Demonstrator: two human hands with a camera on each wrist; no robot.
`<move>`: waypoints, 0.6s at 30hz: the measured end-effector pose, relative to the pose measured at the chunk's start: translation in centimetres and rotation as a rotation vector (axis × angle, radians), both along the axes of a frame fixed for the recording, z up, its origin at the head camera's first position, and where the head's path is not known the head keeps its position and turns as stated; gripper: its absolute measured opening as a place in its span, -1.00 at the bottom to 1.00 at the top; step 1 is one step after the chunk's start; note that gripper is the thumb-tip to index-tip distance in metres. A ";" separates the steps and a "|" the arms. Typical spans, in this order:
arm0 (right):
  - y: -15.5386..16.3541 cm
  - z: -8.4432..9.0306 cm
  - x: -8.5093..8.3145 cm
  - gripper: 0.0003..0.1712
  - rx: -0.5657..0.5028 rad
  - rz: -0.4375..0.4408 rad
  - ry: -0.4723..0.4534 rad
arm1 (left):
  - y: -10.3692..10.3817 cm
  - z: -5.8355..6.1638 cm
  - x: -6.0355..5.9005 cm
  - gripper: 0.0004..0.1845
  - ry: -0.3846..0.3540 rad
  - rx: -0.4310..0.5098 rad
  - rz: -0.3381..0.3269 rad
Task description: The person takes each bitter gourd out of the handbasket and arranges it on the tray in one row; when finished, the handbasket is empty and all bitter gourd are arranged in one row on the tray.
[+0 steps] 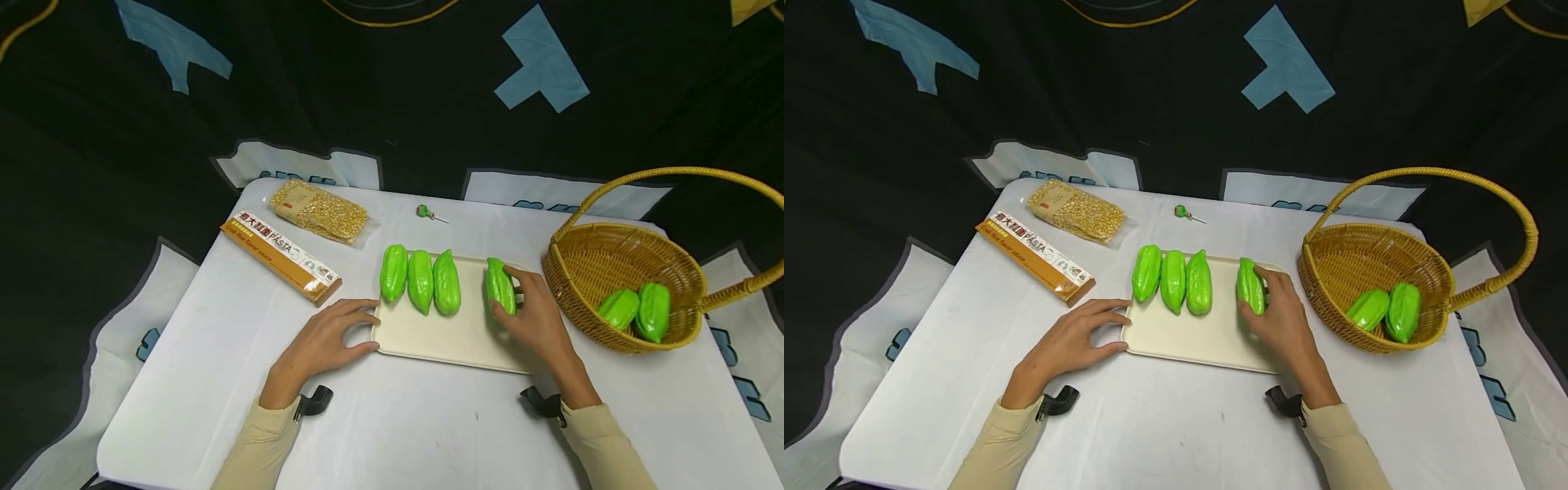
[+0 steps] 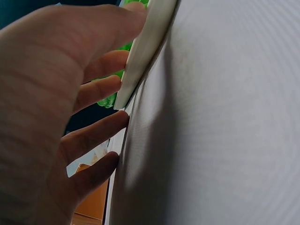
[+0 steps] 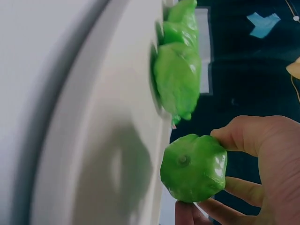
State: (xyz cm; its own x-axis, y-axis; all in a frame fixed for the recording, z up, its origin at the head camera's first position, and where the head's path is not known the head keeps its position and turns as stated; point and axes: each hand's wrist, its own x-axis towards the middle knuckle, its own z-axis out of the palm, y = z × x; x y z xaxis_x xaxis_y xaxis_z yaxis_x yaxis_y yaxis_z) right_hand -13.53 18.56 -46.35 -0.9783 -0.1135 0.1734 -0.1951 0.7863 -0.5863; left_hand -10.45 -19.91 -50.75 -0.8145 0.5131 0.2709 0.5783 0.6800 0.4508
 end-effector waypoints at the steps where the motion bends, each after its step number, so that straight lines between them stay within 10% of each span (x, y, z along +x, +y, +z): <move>1: -0.2 -0.2 0.0 -0.17 -0.002 0.007 -0.007 | 0.0 0.0 0.0 -0.58 0.002 0.000 0.000; 18: -3.1 -0.9 -1.2 -0.16 -0.026 0.050 -0.061 | 0.0 0.0 0.0 -0.59 0.004 -0.003 0.007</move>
